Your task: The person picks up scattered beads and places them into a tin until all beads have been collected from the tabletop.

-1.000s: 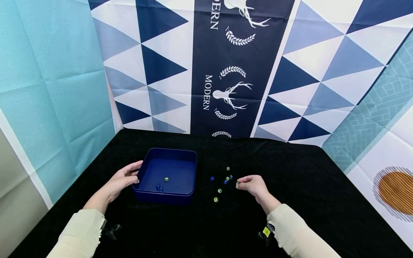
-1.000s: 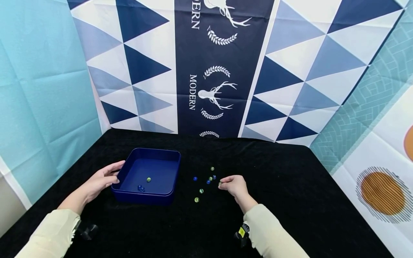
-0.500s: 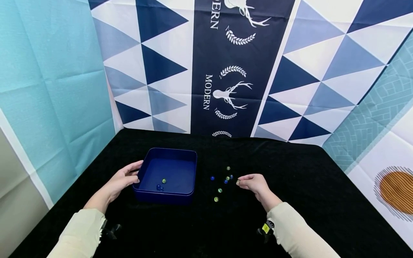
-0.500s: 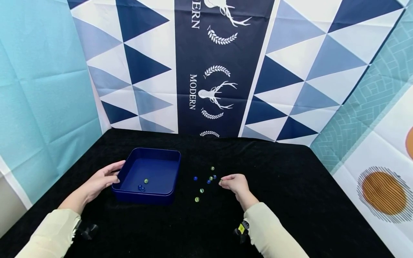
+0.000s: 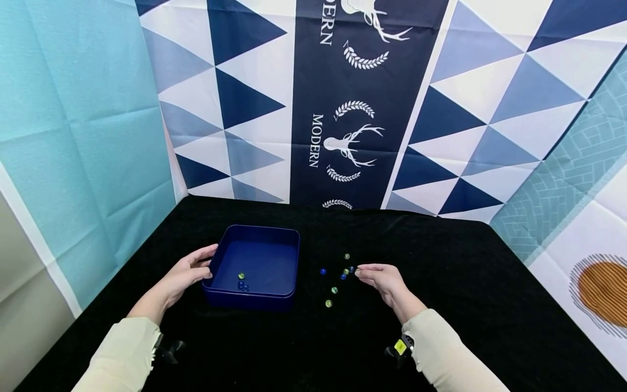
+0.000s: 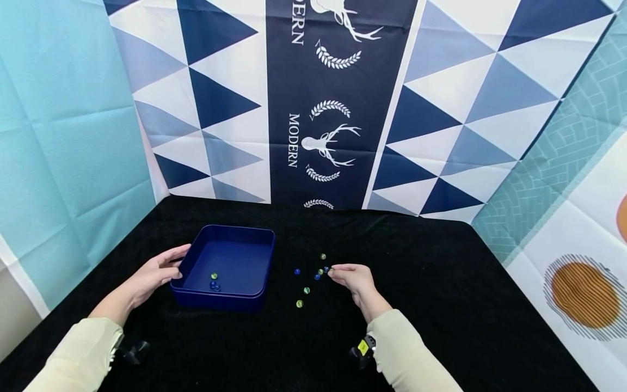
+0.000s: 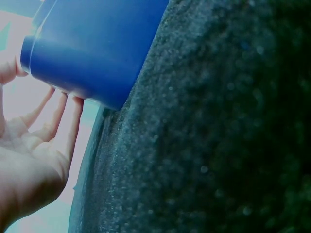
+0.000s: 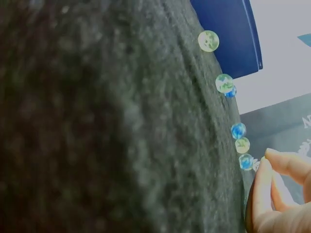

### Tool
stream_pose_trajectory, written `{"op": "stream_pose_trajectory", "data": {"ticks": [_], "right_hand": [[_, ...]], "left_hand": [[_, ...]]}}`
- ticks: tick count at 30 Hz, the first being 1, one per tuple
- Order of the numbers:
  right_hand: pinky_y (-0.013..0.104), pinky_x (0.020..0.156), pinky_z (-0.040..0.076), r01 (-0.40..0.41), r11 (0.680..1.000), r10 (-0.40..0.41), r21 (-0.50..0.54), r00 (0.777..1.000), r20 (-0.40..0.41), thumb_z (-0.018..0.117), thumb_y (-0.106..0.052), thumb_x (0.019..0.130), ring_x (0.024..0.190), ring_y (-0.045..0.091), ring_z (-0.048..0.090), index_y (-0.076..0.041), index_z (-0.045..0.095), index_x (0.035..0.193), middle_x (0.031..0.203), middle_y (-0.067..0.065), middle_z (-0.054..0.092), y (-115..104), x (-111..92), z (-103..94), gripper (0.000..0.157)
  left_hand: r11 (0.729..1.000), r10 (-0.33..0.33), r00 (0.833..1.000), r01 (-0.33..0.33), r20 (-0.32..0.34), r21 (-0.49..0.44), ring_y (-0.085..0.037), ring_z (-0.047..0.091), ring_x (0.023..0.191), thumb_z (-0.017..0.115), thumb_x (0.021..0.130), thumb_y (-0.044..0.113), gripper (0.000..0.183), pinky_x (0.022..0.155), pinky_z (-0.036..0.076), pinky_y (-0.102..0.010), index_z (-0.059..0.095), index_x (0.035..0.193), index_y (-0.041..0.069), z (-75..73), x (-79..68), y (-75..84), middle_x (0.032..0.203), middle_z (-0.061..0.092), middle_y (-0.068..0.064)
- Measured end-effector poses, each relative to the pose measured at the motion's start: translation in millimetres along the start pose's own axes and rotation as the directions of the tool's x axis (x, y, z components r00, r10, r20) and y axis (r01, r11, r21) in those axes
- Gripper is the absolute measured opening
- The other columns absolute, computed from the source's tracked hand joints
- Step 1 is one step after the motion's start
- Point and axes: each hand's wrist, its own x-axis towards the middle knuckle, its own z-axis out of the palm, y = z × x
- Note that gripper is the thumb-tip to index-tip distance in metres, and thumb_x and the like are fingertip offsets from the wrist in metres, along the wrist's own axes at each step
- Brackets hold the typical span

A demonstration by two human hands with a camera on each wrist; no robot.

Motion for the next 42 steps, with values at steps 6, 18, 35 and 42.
{"op": "stream_pose_trajectory", "data": {"ticks": [6,18,35,42], "right_hand": [[0.025,0.076,0.05,0.001,1.0,-0.001,0.021,1.0,-0.002,0.064,0.007,0.08,0.077,0.011,0.064,0.019,0.056,0.109,0.091,0.008,0.066,-3.2,-2.2,7.7,0.033],[0.025,0.076,0.049,0.018,0.999,-0.018,0.048,1.0,0.0,0.064,0.007,0.08,0.077,0.011,0.064,0.019,0.054,0.112,0.089,0.006,0.066,-7.5,-2.4,24.7,0.035],[0.026,0.077,0.05,0.056,0.993,-0.051,0.106,0.998,-0.048,0.067,0.01,0.076,0.074,0.012,0.065,0.018,0.057,0.11,0.085,0.008,0.067,-16.6,-1.5,59.4,0.036],[0.031,0.081,0.049,0.063,0.993,-0.059,0.099,0.997,-0.04,0.067,0.008,0.077,0.075,0.012,0.065,0.016,0.059,0.109,0.088,0.01,0.068,-20.2,0.9,73.6,0.034]], "left_hand": [[1.0,-0.002,1.0,0.002,-0.001,-0.001,-0.039,0.026,0.129,0.054,0.08,-0.001,0.072,0.093,0.036,-0.039,0.025,0.146,0.002,0.9,-1.5,0.8,0.146,0.024,-0.024],[1.0,0.017,1.0,-0.017,0.009,0.001,-0.04,0.026,0.13,0.054,0.081,-0.001,0.071,0.091,0.037,-0.036,0.025,0.146,0.001,1.7,-2.7,1.5,0.146,0.024,-0.026],[1.0,0.007,1.0,-0.007,-0.002,0.016,-0.04,0.025,0.13,0.054,0.081,-0.001,0.071,0.094,0.034,-0.041,0.026,0.146,0.002,0.3,-1.2,0.6,0.146,0.025,-0.024],[1.0,0.013,1.0,-0.013,0.0,0.015,-0.039,0.026,0.129,0.054,0.08,-0.001,0.071,0.091,0.036,-0.037,0.026,0.146,0.001,0.9,-1.0,1.0,0.146,0.025,-0.024]]}}
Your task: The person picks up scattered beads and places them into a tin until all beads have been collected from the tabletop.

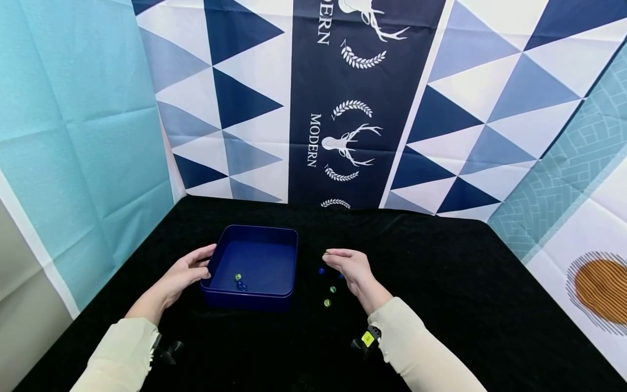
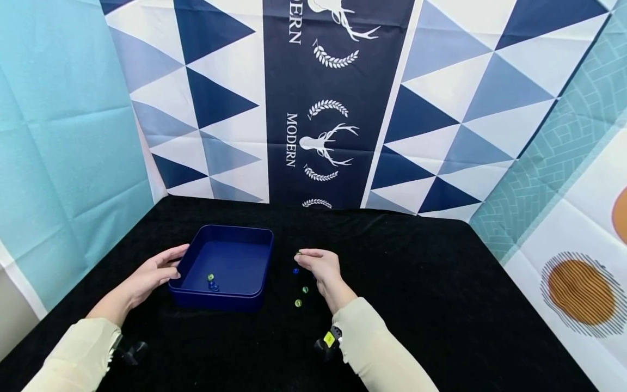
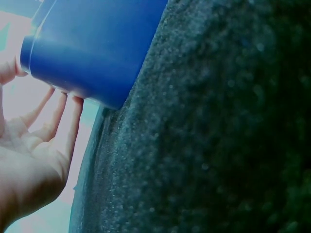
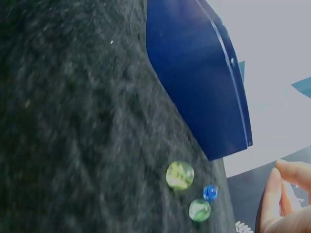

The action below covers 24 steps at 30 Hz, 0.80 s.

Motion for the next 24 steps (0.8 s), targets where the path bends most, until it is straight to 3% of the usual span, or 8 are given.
{"op": "stream_pose_trajectory", "data": {"ticks": [16,24], "right_hand": [[0.032,0.079,0.05,0.031,0.998,-0.032,0.048,0.999,0.035,0.066,0.011,0.076,0.075,0.014,0.065,0.017,0.06,0.106,0.084,0.01,0.068,-4.1,-5.6,36.0,0.031],[0.031,0.077,0.05,0.037,0.998,-0.039,0.042,0.998,0.055,0.068,0.009,0.075,0.073,0.013,0.065,0.015,0.064,0.101,0.086,0.011,0.069,-4.7,-7.0,53.9,0.026]], "left_hand": [[1.0,-0.006,1.0,0.006,0.016,0.001,-0.04,0.024,0.129,0.054,0.081,-0.001,0.072,0.093,0.035,-0.041,0.025,0.146,0.002,-2.3,1.0,-0.3,0.146,0.024,-0.025],[1.0,0.001,1.0,-0.001,0.02,0.004,-0.04,0.024,0.13,0.053,0.081,-0.002,0.072,0.091,0.037,-0.036,0.024,0.146,0.001,-1.1,-0.7,1.0,0.147,0.023,-0.025]]}}
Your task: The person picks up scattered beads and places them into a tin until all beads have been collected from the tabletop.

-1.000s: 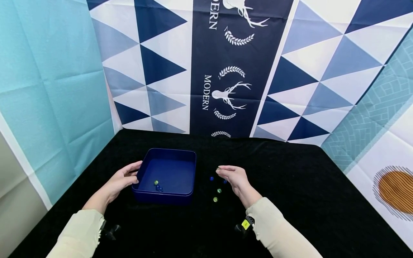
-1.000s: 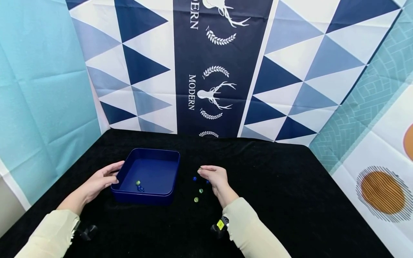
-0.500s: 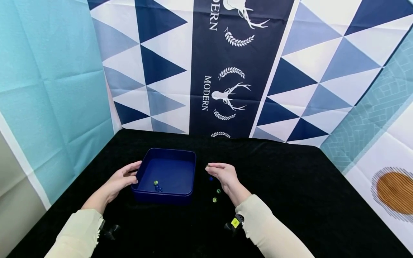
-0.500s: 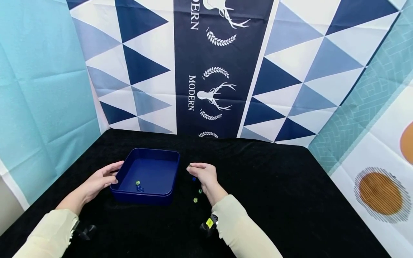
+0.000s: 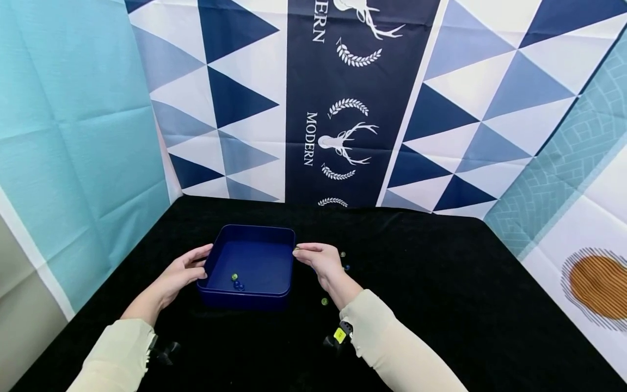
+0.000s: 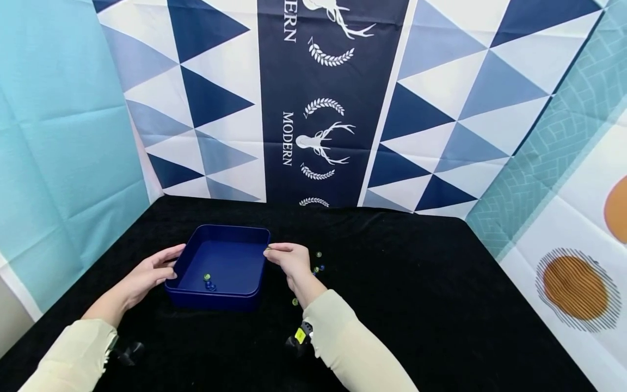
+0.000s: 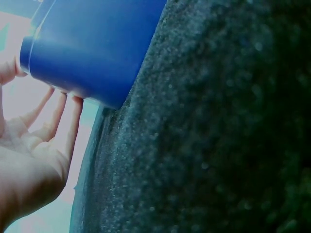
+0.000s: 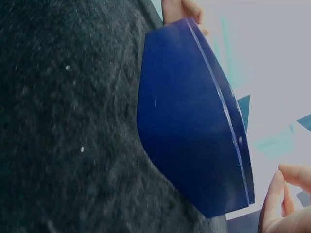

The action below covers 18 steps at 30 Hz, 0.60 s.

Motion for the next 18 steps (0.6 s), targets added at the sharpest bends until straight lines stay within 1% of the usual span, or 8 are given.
{"op": "stream_pose_trajectory", "data": {"ticks": [2,7,10,18], "right_hand": [[0.031,0.077,0.05,-0.001,1.0,0.001,-0.008,1.0,0.012,0.068,0.009,0.075,0.073,0.013,0.065,0.014,0.064,0.101,0.086,0.011,0.069,-0.1,-0.9,4.5,0.027],[0.03,0.076,0.05,0.008,1.0,-0.007,-0.02,0.999,0.038,0.069,0.007,0.075,0.073,0.012,0.065,0.014,0.064,0.104,0.086,0.011,0.069,-1.7,-3.0,15.1,0.03],[0.03,0.076,0.05,0.005,1.0,-0.004,-0.027,0.999,0.045,0.069,0.006,0.075,0.074,0.012,0.065,0.013,0.065,0.103,0.086,0.011,0.069,-2.5,-3.4,22.0,0.029],[0.036,0.083,0.048,-0.032,0.996,0.038,-0.079,0.997,0.07,0.071,0.003,0.076,0.08,0.015,0.066,0.01,0.066,0.105,0.091,0.012,0.069,-5.5,-3.5,41.9,0.03]], "left_hand": [[1.0,0.0,1.0,0.0,0.002,-0.002,-0.04,0.024,0.13,0.053,0.081,-0.002,0.072,0.09,0.037,-0.035,0.023,0.146,0.001,0.0,-0.2,-0.8,0.147,0.022,-0.025],[1.0,-0.001,1.0,0.001,0.001,0.0,-0.041,0.023,0.13,0.053,0.081,-0.001,0.072,0.092,0.036,-0.039,0.023,0.146,0.001,0.0,-0.6,-0.3,0.147,0.023,-0.025],[1.0,-0.001,1.0,0.001,-0.003,0.001,-0.04,0.023,0.13,0.054,0.081,0.0,0.072,0.092,0.035,-0.04,0.024,0.146,0.001,0.3,-0.6,0.8,0.146,0.023,-0.025],[1.0,0.009,1.0,-0.009,-0.004,0.005,-0.04,0.025,0.129,0.054,0.081,0.0,0.071,0.089,0.038,-0.035,0.024,0.146,0.001,0.3,0.5,-1.2,0.146,0.024,-0.025]]}}
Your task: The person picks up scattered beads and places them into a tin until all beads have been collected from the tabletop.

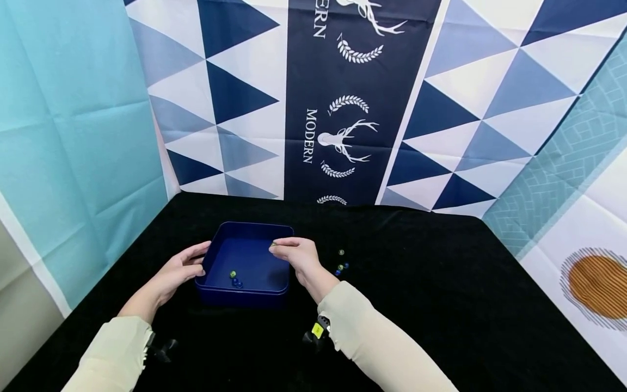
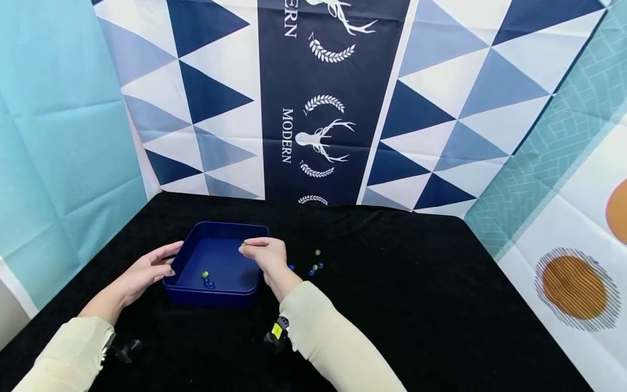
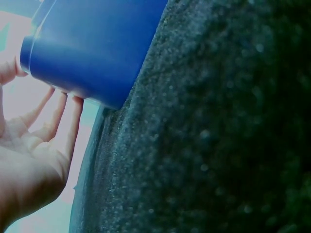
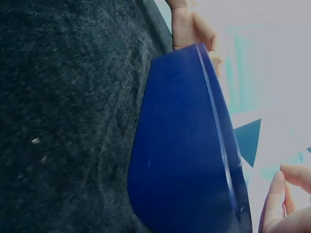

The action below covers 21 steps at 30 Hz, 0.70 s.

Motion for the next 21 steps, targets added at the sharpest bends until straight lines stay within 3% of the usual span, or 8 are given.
{"op": "stream_pose_trajectory", "data": {"ticks": [9,21], "right_hand": [[0.038,0.083,0.048,-0.001,1.0,0.001,0.0,1.0,0.006,0.07,0.006,0.075,0.08,0.019,0.067,0.007,0.069,0.096,0.089,0.012,0.069,-1.4,1.7,21.4,0.021],[0.032,0.075,0.051,-0.019,1.0,0.019,-0.001,1.0,-0.024,0.071,0.005,0.075,0.075,0.018,0.067,0.006,0.069,0.088,0.083,0.01,0.068,8.3,2.4,42.9,0.014]], "left_hand": [[1.0,-0.001,1.0,0.001,0.002,0.004,-0.04,0.025,0.129,0.054,0.082,0.0,0.071,0.092,0.036,-0.04,0.024,0.146,0.001,-1.1,0.1,1.0,0.146,0.023,-0.025],[1.0,-0.001,1.0,0.001,0.006,-0.001,-0.041,0.024,0.129,0.054,0.081,0.0,0.071,0.09,0.037,-0.035,0.024,0.146,0.001,-2.3,0.1,2.2,0.146,0.023,-0.025]]}}
